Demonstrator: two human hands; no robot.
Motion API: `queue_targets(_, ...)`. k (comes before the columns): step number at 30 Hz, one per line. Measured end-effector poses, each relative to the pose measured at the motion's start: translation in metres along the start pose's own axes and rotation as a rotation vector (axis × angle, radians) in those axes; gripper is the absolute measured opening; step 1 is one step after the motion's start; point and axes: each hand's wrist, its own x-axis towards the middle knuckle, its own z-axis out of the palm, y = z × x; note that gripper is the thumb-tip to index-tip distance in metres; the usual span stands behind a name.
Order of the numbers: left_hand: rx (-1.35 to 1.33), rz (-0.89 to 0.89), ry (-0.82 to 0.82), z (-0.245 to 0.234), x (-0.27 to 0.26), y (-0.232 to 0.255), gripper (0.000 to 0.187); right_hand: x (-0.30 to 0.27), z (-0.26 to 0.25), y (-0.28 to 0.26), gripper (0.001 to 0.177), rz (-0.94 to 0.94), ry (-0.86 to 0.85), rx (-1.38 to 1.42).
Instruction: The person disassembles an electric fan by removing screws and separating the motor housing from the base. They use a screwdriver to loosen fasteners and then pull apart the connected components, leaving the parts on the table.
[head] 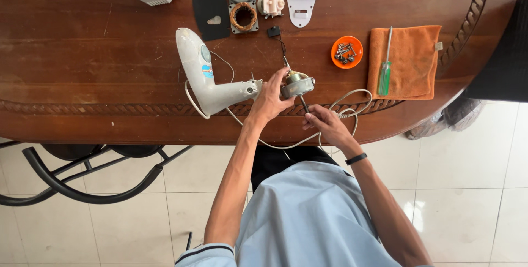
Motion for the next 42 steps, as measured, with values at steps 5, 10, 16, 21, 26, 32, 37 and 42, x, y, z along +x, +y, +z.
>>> queue_targets(5,0.093,-0.036,-0.038,-0.001,-0.011,0.004,0.077,0.003,0.001,0.024,0.022,0.019,0.003,-0.050)
queue_targets(10,0.154,-0.007,0.072,0.011,-0.018,0.009,0.078,0.012,0.006,0.036,0.020,0.045,0.033,-0.041)
queue_targets(16,0.274,0.146,0.215,0.016,-0.020,0.000,0.084,0.024,0.004,0.017,0.027,0.078,0.106,-0.051)
queue_targets(21,0.345,0.206,0.272,0.022,-0.026,-0.008,0.090,0.035,0.007,0.002,0.048,0.058,0.058,-0.002)
queue_targets(26,0.371,0.224,0.232,0.024,-0.043,-0.013,0.091,0.060,0.023,0.021,0.056,-0.049,0.066,0.100)
queue_targets(32,0.347,0.266,0.289,0.013,-0.050,-0.008,0.093,0.081,0.033,0.051,0.031,-0.015,0.212,0.422)
queue_targets(37,0.222,0.353,0.288,-0.011,-0.048,0.004,0.109,0.083,0.032,0.050,0.021,0.014,0.199,0.527)
queue_targets(42,0.082,0.122,0.180,-0.029,-0.042,0.015,0.123,0.082,0.032,0.045,0.019,-0.037,0.182,0.559)
